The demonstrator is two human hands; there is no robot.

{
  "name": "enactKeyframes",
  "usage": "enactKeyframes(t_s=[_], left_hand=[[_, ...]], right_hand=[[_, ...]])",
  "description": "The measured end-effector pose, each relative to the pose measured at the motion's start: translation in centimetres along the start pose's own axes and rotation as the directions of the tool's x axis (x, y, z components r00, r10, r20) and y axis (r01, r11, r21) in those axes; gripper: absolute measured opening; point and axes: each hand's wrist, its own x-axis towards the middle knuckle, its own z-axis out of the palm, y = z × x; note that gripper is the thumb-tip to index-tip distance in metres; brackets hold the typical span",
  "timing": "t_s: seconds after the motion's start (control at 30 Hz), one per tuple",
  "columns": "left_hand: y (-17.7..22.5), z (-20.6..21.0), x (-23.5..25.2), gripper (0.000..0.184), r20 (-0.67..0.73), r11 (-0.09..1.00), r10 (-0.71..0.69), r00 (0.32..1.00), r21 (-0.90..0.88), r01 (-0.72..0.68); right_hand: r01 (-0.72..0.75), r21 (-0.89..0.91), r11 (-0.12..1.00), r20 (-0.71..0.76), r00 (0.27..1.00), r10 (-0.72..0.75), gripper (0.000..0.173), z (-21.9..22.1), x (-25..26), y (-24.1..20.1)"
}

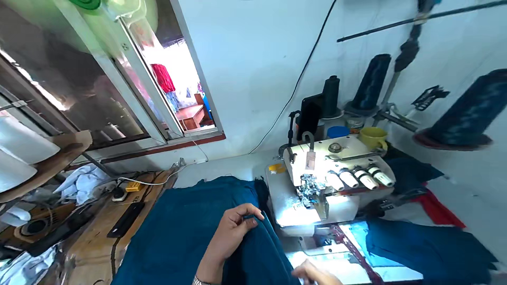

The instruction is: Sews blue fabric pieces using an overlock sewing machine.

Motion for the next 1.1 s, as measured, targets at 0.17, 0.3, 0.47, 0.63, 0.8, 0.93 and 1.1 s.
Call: enactKeyframes(t_s=[0.17,0.3,0.47,0.63,0.8,0.93,1.1], left_hand=[[0.1,2.7,-1.2,0.014,0.021,0.999,-0.016,1.0,0.045,0.015],[0.7,3.8,-1.4,0.013,-0.073,0.995,-0.026,0.997,0.089,0.033],[0.7,4.3,-1.7,0.008,-0.196,0.992,-0.086,0.977,0.074,0.103],[0.2,4.3,-1.3,0.006,-0.304,0.986,-0.165,0.938,-0.031,0.163],[0.1,4.5,-0.6,0.008,-0.35,0.977,-0.209,0.913,-0.115,0.18],[-0.1,4.9,0.3,0.013,-0.316,0.968,-0.225,0.922,-0.181,0.175],[0.5,7.0,2.8,0.016,-0.289,0.979,-0.168,0.943,-0.164,0.124]], right_hand=[[0.352,-0.053,0.934,-0.393,0.853,-0.344,0.026,0.9,4.7,-0.5],[0.358,-0.031,0.933,-0.506,0.799,-0.323,0.022,2.5,7.5,-1.6],[0.243,-0.089,0.966,-0.532,0.808,-0.252,0.012,4.3,6.4,-1.0],[0.132,-0.094,0.987,-0.455,0.876,-0.16,0.017,5.2,2.9,1.5],[0.137,0.083,0.987,-0.417,0.905,-0.091,0.016,3.8,1.3,-1.4],[0.017,0.093,0.996,-0.454,0.891,0.027,0.014,3.1,1.8,-0.7],[0.059,0.205,0.977,-0.539,0.84,0.062,0.011,1.2,1.5,-1.6]])
